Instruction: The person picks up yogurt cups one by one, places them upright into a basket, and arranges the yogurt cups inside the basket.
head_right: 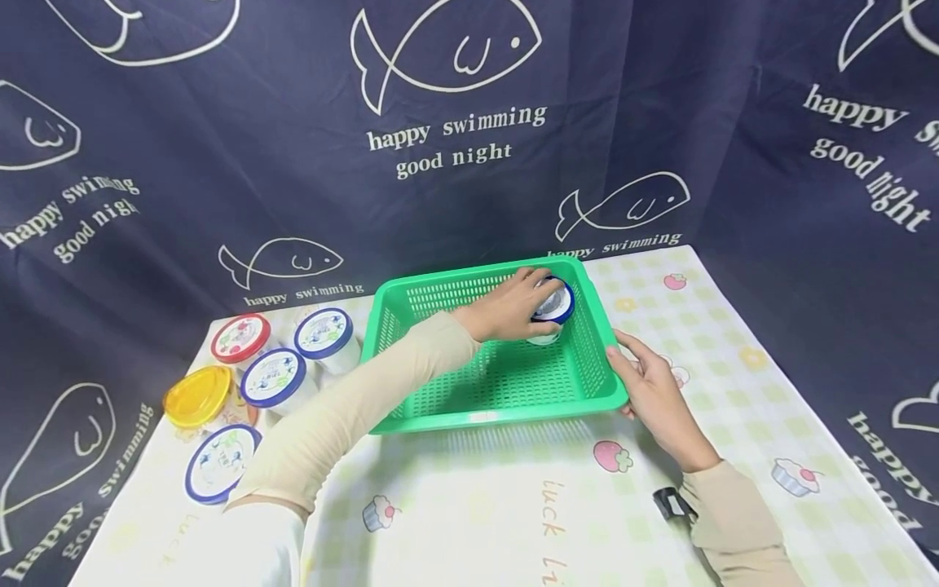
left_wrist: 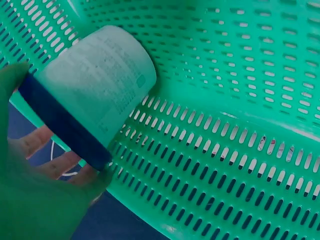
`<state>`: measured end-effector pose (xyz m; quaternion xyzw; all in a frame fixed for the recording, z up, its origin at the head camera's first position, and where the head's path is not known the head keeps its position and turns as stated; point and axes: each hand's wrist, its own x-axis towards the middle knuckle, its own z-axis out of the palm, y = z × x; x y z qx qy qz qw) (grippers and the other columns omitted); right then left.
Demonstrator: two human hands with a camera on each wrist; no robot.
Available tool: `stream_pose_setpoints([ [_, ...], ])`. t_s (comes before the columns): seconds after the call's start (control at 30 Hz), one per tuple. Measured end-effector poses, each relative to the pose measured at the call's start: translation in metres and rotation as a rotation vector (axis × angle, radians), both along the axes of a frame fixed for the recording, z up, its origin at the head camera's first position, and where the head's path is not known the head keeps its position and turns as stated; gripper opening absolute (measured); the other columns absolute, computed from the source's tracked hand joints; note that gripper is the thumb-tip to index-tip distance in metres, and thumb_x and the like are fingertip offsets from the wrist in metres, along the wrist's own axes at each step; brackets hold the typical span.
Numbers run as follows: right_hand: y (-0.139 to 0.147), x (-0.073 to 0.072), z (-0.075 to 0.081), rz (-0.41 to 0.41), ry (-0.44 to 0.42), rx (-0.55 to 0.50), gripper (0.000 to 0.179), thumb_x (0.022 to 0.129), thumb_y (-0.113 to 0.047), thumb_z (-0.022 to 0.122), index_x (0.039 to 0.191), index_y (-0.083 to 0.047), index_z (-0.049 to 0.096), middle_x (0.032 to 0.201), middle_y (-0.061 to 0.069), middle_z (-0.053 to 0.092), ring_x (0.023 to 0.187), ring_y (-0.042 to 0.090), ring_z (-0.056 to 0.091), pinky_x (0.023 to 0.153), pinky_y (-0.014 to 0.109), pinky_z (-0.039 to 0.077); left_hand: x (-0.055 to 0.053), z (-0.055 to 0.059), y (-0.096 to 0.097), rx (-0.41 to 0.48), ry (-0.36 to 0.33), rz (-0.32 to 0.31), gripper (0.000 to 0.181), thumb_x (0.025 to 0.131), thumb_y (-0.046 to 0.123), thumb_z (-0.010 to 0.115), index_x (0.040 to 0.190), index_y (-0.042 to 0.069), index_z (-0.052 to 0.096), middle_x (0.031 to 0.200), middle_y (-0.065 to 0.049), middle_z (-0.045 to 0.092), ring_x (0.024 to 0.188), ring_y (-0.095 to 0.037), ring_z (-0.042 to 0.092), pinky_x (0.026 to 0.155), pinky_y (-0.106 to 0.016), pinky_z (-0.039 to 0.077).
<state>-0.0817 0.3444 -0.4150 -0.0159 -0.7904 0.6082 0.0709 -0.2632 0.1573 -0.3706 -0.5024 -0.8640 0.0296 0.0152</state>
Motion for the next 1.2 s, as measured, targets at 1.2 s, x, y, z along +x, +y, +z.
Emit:
stream_pose_setpoints([
  [1.2, -0.002, -0.002, -0.002, -0.006, -0.013, -0.088, 0.056, 0.105, -0.026, 0.052, 0.15, 0.002, 0.035, 0.055, -0.002, 0.05, 0.036, 0.009, 0.042, 0.034, 0.034, 0.032, 0.024, 0.021, -0.053, 0.045, -0.05, 0.047, 0.08, 0.094, 0.066, 0.05, 0.158, 0.028, 0.022, 0.159, -0.011, 0.026, 0.146, -0.029, 0.024, 0.112, -0.056, 0.026],
])
